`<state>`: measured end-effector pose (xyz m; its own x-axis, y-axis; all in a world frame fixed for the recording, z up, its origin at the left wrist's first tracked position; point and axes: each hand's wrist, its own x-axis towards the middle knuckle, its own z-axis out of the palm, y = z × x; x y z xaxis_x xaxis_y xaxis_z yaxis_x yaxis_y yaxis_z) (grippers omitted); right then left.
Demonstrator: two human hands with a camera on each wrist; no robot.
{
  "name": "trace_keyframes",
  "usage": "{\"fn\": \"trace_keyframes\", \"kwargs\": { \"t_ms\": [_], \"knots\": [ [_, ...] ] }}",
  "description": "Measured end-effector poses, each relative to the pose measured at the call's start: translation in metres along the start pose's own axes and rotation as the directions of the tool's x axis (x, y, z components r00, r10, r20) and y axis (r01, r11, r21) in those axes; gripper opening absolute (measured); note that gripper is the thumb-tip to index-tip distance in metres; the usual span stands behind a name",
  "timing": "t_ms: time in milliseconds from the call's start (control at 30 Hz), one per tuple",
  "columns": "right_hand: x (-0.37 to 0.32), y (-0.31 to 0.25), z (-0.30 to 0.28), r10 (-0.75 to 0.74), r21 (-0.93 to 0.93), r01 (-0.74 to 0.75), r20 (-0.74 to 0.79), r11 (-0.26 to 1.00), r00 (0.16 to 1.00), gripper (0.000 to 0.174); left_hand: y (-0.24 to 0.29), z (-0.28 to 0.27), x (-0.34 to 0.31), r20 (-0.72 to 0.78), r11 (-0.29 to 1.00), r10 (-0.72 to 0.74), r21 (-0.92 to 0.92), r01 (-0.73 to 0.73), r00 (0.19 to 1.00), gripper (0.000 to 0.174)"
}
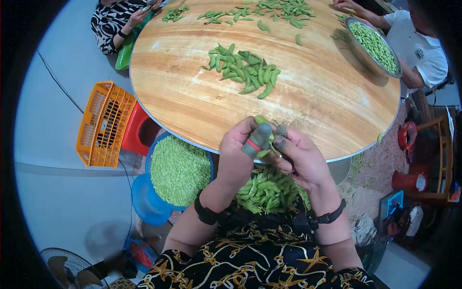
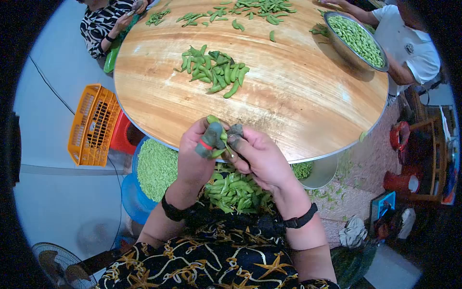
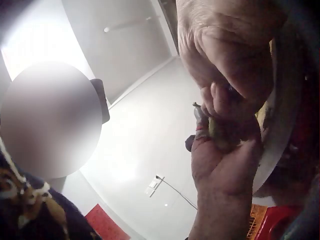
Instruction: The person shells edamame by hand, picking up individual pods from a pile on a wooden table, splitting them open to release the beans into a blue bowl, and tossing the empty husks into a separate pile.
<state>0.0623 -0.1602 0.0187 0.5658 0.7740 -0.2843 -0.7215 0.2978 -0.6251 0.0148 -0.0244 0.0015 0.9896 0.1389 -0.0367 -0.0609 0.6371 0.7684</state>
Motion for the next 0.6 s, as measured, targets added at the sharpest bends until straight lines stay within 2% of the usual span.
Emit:
{"fn": "trace_keyframes", "kwargs": {
  "t_ms": [33, 67, 100, 133, 167, 200, 233, 300, 333, 367, 400, 433, 467, 533, 567, 600],
  "knots": [
    [0.000, -0.001, -0.002, -0.125, -0.319, 0.101, -0.054, 0.942, 0.991, 0.014, 0.001, 0.001, 0.000, -0.041, 0.990, 0.015, 0.143, -0.009, 0.999, 0.012],
    [0.001, -0.001, -0.003, -0.258, -0.608, 0.165, -0.067, 0.777, 0.964, 0.013, 0.003, 0.001, 0.001, -0.078, 0.959, 0.037, 0.285, -0.013, 0.996, 0.012],
    [0.003, 0.002, -0.004, -0.265, -0.605, 0.171, -0.068, 0.778, 0.962, 0.013, 0.004, 0.003, 0.001, -0.072, 0.957, 0.035, 0.290, -0.013, 0.997, 0.012],
    [0.006, 0.007, -0.005, -0.469, -0.791, 0.284, -0.005, 0.542, 0.883, 0.012, 0.004, 0.005, 0.001, -0.079, 0.936, 0.069, 0.350, -0.037, 0.994, 0.012],
    [0.007, 0.010, -0.006, -0.628, -0.910, 0.332, 0.110, 0.248, 0.770, 0.013, 0.004, 0.007, 0.001, -0.083, 0.911, 0.104, 0.409, -0.062, 0.991, 0.013],
    [0.006, 0.007, -0.005, -0.612, -0.947, 0.260, 0.092, 0.191, 0.785, 0.011, 0.004, 0.005, 0.003, -0.092, 0.912, 0.083, 0.408, -0.039, 0.992, 0.015],
    [0.006, 0.005, -0.005, -0.618, -0.946, 0.263, 0.093, 0.189, 0.781, 0.011, 0.001, 0.002, 0.006, -0.086, 0.911, 0.085, 0.411, -0.042, 0.993, 0.015],
    [0.008, 0.001, -0.006, -0.421, -0.706, 0.210, -0.136, 0.676, 0.897, 0.012, -0.003, -0.003, 0.010, -0.026, 0.833, 0.197, 0.532, -0.153, 0.980, 0.020],
    [0.006, -0.005, -0.005, -0.294, -0.588, 0.135, -0.183, 0.797, 0.938, 0.012, -0.001, -0.003, 0.011, -0.021, 0.831, 0.196, 0.534, -0.155, 0.980, 0.020],
    [0.006, -0.008, -0.008, -0.297, -0.587, 0.138, -0.183, 0.798, 0.937, 0.012, 0.002, -0.003, 0.012, -0.027, 0.899, 0.112, 0.430, -0.090, 0.993, 0.022],
    [0.005, -0.010, -0.010, -0.235, -0.502, 0.126, -0.161, 0.856, 0.958, 0.012, 0.004, -0.003, 0.013, -0.023, 0.947, 0.027, 0.319, -0.018, 0.999, 0.024],
    [0.005, -0.011, -0.011, -0.175, -0.412, 0.106, -0.132, 0.905, 0.976, 0.012, 0.005, -0.004, 0.014, -0.022, 0.947, 0.027, 0.321, -0.019, 0.999, 0.024],
    [0.006, -0.009, -0.012, -0.178, -0.410, 0.110, -0.131, 0.905, 0.975, 0.012, 0.005, -0.005, 0.016, -0.006, 0.947, 0.016, 0.321, -0.013, 1.000, 0.025],
    [0.009, -0.005, -0.010, -0.360, -0.646, 0.168, -0.176, 0.744, 0.916, 0.012, 0.006, -0.006, 0.020, 0.017, 0.947, 0.008, 0.322, -0.013, 1.000, 0.026],
    [0.010, -0.005, -0.009, -0.363, -0.647, 0.171, -0.174, 0.743, 0.915, 0.012, 0.006, -0.007, 0.020, -0.001, 0.957, -0.064, 0.285, 0.062, 0.998, 0.024],
    [0.010, -0.005, -0.008, -0.505, -0.771, 0.247, -0.110, 0.587, 0.856, 0.012, 0.006, -0.007, 0.020, -0.016, 0.960, -0.137, 0.246, 0.137, 0.990, 0.021]
  ]
}}
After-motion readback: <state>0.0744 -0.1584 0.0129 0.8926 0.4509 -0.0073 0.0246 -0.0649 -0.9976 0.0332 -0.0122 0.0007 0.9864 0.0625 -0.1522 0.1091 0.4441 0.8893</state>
